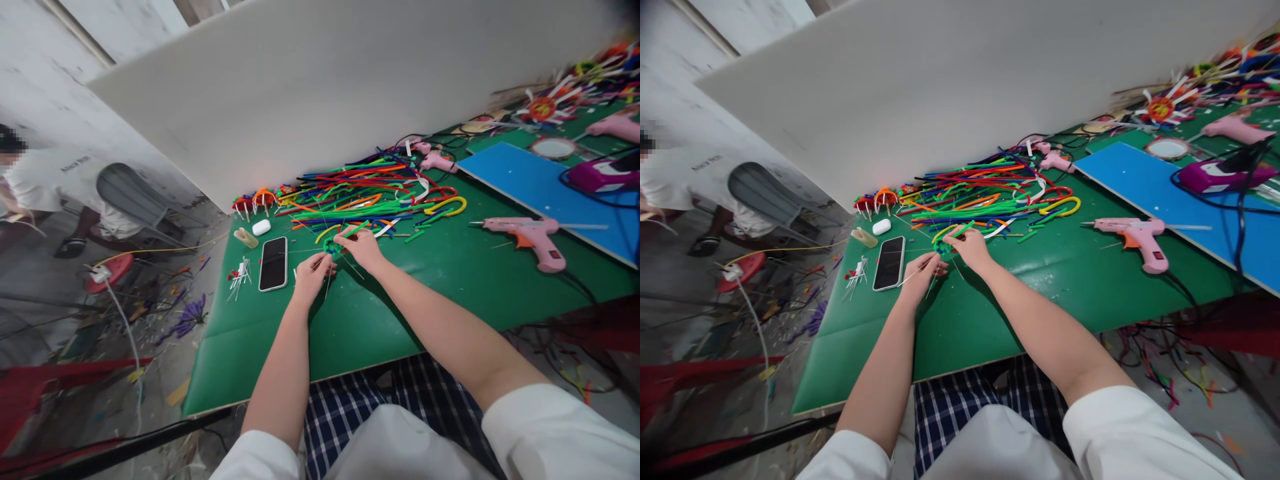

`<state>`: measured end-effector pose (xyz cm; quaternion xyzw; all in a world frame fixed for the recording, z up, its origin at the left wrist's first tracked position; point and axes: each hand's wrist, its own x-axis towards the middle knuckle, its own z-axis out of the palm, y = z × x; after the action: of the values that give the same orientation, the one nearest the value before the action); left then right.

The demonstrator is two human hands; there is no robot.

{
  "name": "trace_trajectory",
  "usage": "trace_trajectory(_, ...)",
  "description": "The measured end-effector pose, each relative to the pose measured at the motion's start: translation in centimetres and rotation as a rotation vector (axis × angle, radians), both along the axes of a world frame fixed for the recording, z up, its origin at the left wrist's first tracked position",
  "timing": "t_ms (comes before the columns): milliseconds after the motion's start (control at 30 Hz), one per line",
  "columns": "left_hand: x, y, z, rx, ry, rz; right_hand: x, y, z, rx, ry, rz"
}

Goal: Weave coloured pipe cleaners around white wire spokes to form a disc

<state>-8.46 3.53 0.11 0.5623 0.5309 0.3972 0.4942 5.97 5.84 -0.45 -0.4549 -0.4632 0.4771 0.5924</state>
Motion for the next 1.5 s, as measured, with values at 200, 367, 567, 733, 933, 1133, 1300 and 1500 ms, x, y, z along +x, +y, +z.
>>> trace_trajectory(200, -0.1, 0.2, -0.5, 0.056, 0.043, -0.005, -0.5, -0.8, 0.4, 0.077, -0.149, -0.017)
trace_trajectory(367, 0.0, 0.0, -0.1, 0.068, 0.088, 0.038, -0.5, -1.0, 0.5, 0.171, -0.324, -0.017)
trace_trajectory(567, 0.1, -0.1, 0.4, 0.016, -0.006, 0.021, -0.6, -0.6, 0.4, 0.076, -0.141, -0.044)
trace_trajectory(733, 0.3, -0.3, 0.7, -0.186, -0.138, -0.105, -0.7, -0.6, 0.3, 0.063, -0.102, -0.05)
trace_trajectory(933, 0.2, -0.2, 0.4, -0.223, -0.198, -0.075, -0.9, -1.0, 0.2, 0.197, -0.333, -0.064)
trace_trajectory(1133, 0.2, -0.4, 0.8, -0.363, -0.374, -0.095, -0.7, -0.9, 0.1, 0.204, -0.317, -0.094)
trace_trajectory(1300, 0.3, -0.5, 0.9, -0.469, -0.402, -0.19, -0.8, -1.1, 0.3, 0.209, -0.367, -0.123)
trace_trajectory(1500, 0.2, -0.6, 0.8, -0.489, -0.413, -0.179, -1.3, -1.5, 0.6, 0.25, -0.391, -0.099)
